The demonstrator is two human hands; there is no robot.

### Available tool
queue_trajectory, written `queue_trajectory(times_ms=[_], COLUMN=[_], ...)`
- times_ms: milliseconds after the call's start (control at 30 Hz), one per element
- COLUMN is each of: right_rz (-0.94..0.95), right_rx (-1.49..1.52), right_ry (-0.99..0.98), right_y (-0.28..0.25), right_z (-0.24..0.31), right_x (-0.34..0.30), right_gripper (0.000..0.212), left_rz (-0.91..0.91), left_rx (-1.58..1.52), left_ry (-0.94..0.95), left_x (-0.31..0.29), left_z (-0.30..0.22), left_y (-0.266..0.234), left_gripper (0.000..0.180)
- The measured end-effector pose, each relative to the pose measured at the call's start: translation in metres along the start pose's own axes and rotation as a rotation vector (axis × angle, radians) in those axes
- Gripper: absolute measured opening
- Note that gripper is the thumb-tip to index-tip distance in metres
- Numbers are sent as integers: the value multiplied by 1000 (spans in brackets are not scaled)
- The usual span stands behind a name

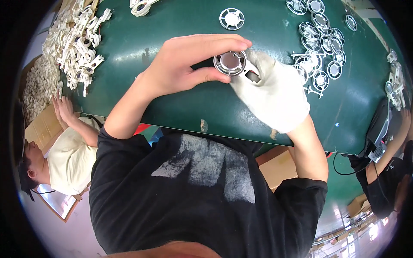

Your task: The person assembles small circular metal components into white plastic frames by hand at a factory workbench, creating assembled units.

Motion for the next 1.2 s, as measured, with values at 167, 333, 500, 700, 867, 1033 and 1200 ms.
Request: queue_trajectory(times_ms=[167,333,500,700,867,1033,1200], right_rz=[351,121,29,45,-22,-19,-6], right_rx=[313,270,-49,44,150,90,-25], right_ry=[386,-64,-155,92,15,-56,-203], right_y=[15,15,21,15,11,9,12], right_z=[-19,-7,-12,-3,-6,-8,5], right_x=[-7,-8,-13,-1,-1,-1,-2], right_gripper=[33,31,38,35,30,26,26], left_rz=[-19,-118,-93,15,-448,-141,64], left_rx=[6,-500,-456,-346,-185,918,1221], left_ry=[145,-169,-129,-436,-651,-499,-412], left_x=[0,-5,-4,15,55,29,-30], left_z=[-15,-6,-1,47,95,75,80], left_y=[8,16,22,-3,-98,-129,-118], left_gripper=[59,47,30,20,41,38,37])
Point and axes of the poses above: each hand's wrist, its own x-axis towards the middle knuckle, its own y-axis out of the palm, z = x × y, the point moved 7 cm from there along x, towards the middle knuckle, and after that the axes turned 13 degrees about x, right-handed, at the moved point
